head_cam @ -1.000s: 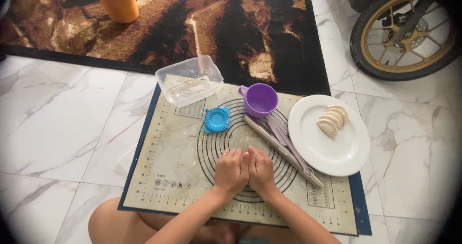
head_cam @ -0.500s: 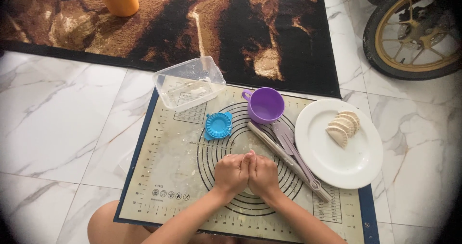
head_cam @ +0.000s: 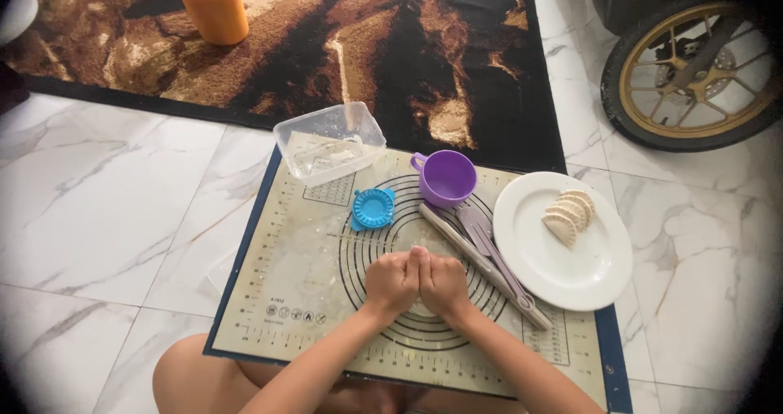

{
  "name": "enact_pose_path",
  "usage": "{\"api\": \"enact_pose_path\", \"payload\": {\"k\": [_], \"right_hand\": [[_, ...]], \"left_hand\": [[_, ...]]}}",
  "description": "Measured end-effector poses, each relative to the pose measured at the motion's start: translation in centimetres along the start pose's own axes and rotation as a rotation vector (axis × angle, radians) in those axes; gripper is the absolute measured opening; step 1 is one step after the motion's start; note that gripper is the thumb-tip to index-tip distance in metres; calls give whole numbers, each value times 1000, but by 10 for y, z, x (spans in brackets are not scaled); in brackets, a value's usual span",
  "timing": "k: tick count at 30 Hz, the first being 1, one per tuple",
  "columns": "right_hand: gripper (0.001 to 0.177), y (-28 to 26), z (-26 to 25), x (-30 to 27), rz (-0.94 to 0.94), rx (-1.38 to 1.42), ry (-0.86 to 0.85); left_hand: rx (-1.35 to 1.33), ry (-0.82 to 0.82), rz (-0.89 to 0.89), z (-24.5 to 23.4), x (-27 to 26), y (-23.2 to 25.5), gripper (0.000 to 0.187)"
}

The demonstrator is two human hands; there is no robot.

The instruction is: Kneading, rolling, and cutting dough on a silicone mat

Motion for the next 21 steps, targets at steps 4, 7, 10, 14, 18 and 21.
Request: {"api": "enact_pose_path", "payload": {"k": [4,7,10,14,18,21], "right_hand": [[51,-13,-9,0,-47,36,-17],[56,-2,-14,-1,12,212,-110],[51,-16,-37,0,21,392,-293],[38,-33,-71,8,-62,431,-272],[19,-33,-73,7,-210,267,-229],[22,-6,-45,-11,-303,128,-201]], "left_hand": [[-51,10,45,-5,-2,4,67],[-8,12,118,-7,-1,15,66],[66,38,238,-7,1,30,64],[211,249,487,-23,13,48,57],[319,270,750,-24,22,43,48],[215,151,606,4,13,-3,49]]}}
Point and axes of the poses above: each hand's wrist, its own x-axis towards the middle knuckle, its own z-axis out of the palm, y = z × x, the point moved 7 cm from there along x, towards the middle knuckle, and after that the axes turned 6 degrees about x, right-handed, at the moved point
